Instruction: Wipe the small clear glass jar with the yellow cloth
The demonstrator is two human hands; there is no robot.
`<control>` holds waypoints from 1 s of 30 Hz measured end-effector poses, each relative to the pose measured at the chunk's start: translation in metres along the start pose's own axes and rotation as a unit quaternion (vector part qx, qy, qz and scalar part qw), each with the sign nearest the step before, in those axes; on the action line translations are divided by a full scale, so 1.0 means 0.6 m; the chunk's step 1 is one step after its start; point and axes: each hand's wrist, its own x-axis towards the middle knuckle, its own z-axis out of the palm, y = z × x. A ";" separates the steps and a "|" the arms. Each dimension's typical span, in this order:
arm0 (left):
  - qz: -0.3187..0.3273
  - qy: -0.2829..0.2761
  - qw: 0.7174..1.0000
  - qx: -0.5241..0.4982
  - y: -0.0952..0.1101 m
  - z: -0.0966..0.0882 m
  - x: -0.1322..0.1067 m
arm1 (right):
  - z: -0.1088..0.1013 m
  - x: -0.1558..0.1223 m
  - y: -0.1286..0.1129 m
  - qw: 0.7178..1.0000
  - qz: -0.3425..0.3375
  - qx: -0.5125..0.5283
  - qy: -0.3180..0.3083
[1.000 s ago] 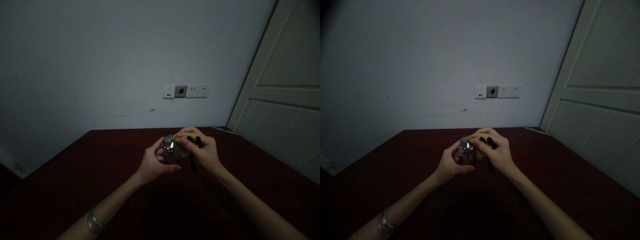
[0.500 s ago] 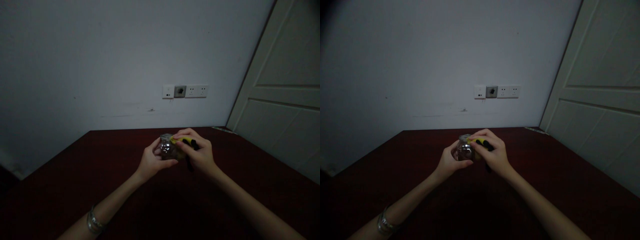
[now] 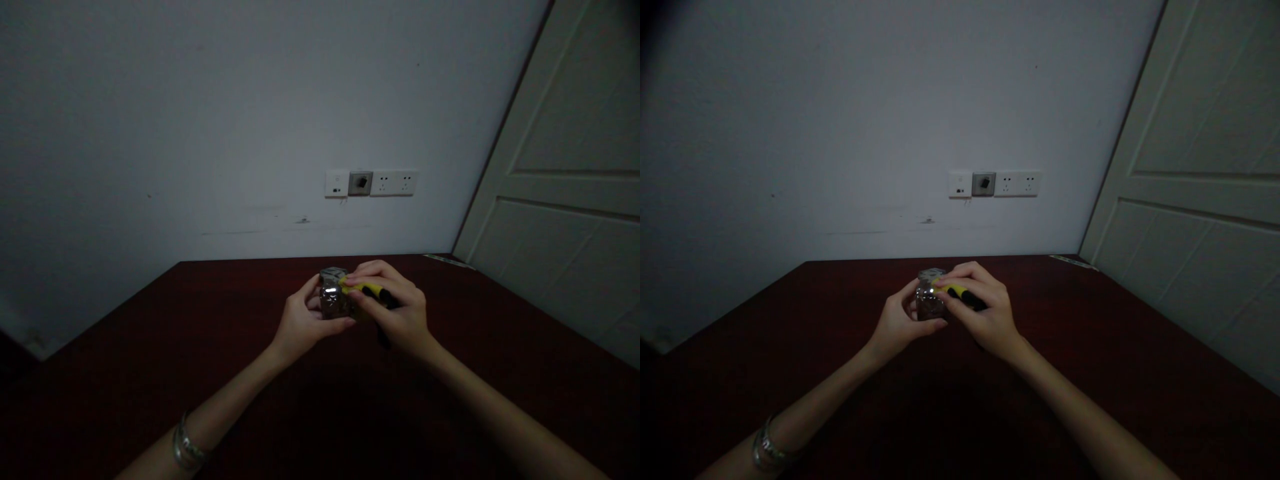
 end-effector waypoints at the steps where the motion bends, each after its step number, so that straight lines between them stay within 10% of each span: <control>1: 0.003 -0.008 1.000 0.004 0.000 0.001 -0.002 | -0.001 0.000 0.003 1.000 0.012 -0.002 0.009; 7: 0.010 -0.024 0.999 0.039 0.008 0.014 -0.013 | -0.010 0.009 0.007 0.997 0.070 0.005 0.029; 17: -0.004 0.031 0.998 0.058 0.007 0.013 -0.011 | -0.020 0.006 -0.007 0.968 -0.191 -0.080 -0.139; 24: 0.048 0.000 0.993 0.109 -0.013 0.014 -0.012 | -0.031 0.024 -0.011 0.979 -0.096 -0.112 -0.141; 30: 0.093 0.027 0.974 0.205 -0.021 0.011 -0.010 | -0.032 0.021 -0.027 0.939 -0.150 -0.173 -0.256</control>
